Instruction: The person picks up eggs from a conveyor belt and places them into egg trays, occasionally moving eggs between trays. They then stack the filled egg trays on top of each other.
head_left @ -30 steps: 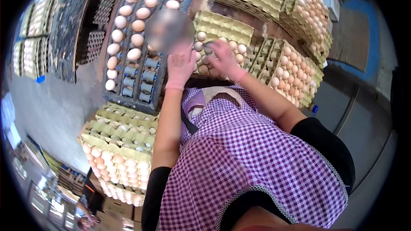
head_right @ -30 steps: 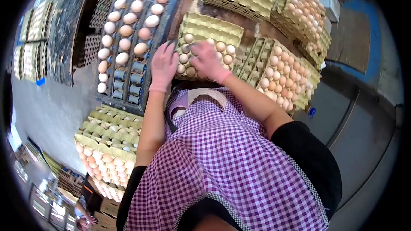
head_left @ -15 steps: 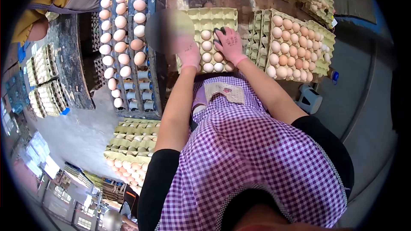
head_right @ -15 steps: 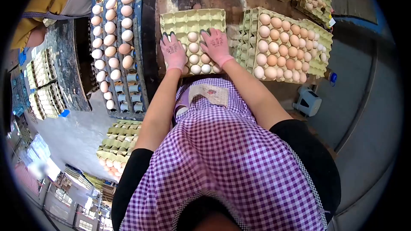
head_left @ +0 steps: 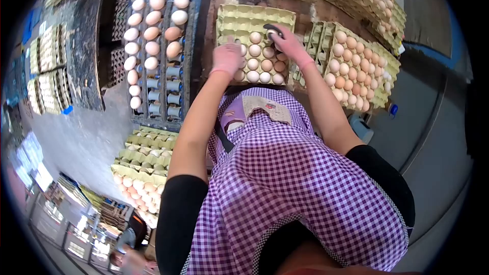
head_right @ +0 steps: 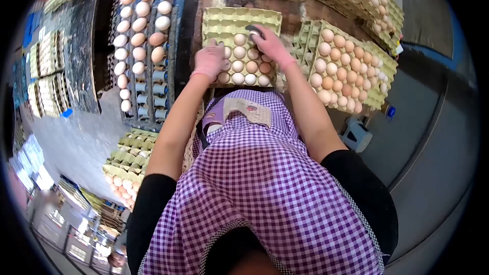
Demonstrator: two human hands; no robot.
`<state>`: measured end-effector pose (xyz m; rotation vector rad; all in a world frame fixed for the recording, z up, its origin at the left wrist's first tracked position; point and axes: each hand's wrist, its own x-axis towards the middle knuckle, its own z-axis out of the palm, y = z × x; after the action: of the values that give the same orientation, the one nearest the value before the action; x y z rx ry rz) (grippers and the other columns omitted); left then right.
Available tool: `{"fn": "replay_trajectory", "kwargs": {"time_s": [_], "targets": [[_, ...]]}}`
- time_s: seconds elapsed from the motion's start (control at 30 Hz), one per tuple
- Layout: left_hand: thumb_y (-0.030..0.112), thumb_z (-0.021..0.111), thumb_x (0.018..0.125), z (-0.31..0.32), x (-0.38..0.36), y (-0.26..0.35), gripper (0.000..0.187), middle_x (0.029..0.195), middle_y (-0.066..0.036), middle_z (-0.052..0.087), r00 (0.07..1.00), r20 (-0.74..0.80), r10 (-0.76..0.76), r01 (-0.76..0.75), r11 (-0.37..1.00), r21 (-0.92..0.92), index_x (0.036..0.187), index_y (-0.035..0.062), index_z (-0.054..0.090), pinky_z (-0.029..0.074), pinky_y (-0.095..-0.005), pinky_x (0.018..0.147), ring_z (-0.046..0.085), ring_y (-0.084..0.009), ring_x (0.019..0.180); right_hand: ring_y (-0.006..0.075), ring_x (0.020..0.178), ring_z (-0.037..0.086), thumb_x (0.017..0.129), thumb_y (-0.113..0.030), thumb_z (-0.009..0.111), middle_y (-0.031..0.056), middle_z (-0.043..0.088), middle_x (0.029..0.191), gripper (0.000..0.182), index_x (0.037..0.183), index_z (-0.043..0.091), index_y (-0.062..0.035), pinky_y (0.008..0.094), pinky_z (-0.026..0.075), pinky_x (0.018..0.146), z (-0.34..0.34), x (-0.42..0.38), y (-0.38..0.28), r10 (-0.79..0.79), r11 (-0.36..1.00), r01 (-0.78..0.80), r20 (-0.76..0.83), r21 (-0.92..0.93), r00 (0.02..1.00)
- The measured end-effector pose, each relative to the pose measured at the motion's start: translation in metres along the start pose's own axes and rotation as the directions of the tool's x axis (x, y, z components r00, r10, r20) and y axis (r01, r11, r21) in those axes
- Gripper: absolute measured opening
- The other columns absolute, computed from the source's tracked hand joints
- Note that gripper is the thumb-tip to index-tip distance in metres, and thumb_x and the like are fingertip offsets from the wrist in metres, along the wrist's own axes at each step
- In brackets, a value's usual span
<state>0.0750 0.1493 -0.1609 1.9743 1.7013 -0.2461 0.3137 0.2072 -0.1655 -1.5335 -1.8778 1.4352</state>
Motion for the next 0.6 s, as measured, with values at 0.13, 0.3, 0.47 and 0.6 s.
{"fn": "replay_trajectory", "kwargs": {"time_s": [0.13, 0.3, 0.47, 0.6], "targets": [[0.02, 0.057, 0.09, 0.029, 0.025, 0.002, 0.022, 0.112, -0.012, 0.066, 0.994, -0.066, 0.092, -0.078, 0.981, 0.179, 0.097, 0.0122, 0.076, 0.056, -0.0387, 0.075, 0.071, -0.0269, 0.098, 0.0338, 0.111, 0.064, 0.091, -0.037, 0.065, 0.0176, 0.057, 0.129, 0.041, 0.129, 0.06, -0.0235, 0.0419, 0.054, 0.087, 0.035, 0.026, -0.054, -0.009, 0.559, 0.109, 0.125, -0.822, 0.992], [0.026, 0.058, 0.092, 0.02, -0.006, -0.003, 0.024, 0.114, -0.011, 0.065, 0.996, -0.025, 0.091, -0.083, 0.969, 0.232, 0.106, 0.0149, 0.075, 0.055, -0.0362, 0.076, 0.07, -0.0237, 0.099, 0.0358, 0.105, 0.066, 0.088, -0.044, 0.068, 0.0178, 0.058, 0.124, 0.047, 0.129, 0.061, -0.0229, 0.0425, 0.055, 0.084, 0.033, 0.048, -0.046, 0.024, 0.394, 0.319, 0.357, -0.862, 0.934], [0.039, 0.063, 0.093, -0.024, -0.121, -0.022, 0.047, 0.131, -0.019, 0.058, 0.864, -0.27, -0.424, 0.164, 0.745, -0.647, 0.131, 0.0112, 0.06, 0.051, -0.0419, 0.097, 0.062, -0.0352, 0.115, 0.0376, 0.112, 0.062, 0.091, -0.045, 0.067, 0.0204, 0.059, 0.124, 0.052, 0.134, 0.06, -0.0158, 0.0428, 0.049, 0.097, 0.017, 0.054, -0.07, -0.037, 0.869, 0.224, 0.393, -0.441, 0.919], [0.04, 0.063, 0.095, -0.02, -0.2, -0.058, 0.051, 0.134, -0.024, 0.055, 0.648, -0.293, -0.703, 0.281, 0.578, -0.766, 0.135, 0.0086, 0.058, 0.047, -0.0463, 0.101, 0.057, -0.041, 0.122, 0.0395, 0.117, 0.058, 0.091, -0.046, 0.066, 0.0217, 0.057, 0.127, 0.053, 0.134, 0.06, -0.016, 0.0442, 0.046, 0.102, 0.088, 0.03, -0.199, -0.228, 0.844, 0.458, 0.585, -0.28, 0.778]]}}
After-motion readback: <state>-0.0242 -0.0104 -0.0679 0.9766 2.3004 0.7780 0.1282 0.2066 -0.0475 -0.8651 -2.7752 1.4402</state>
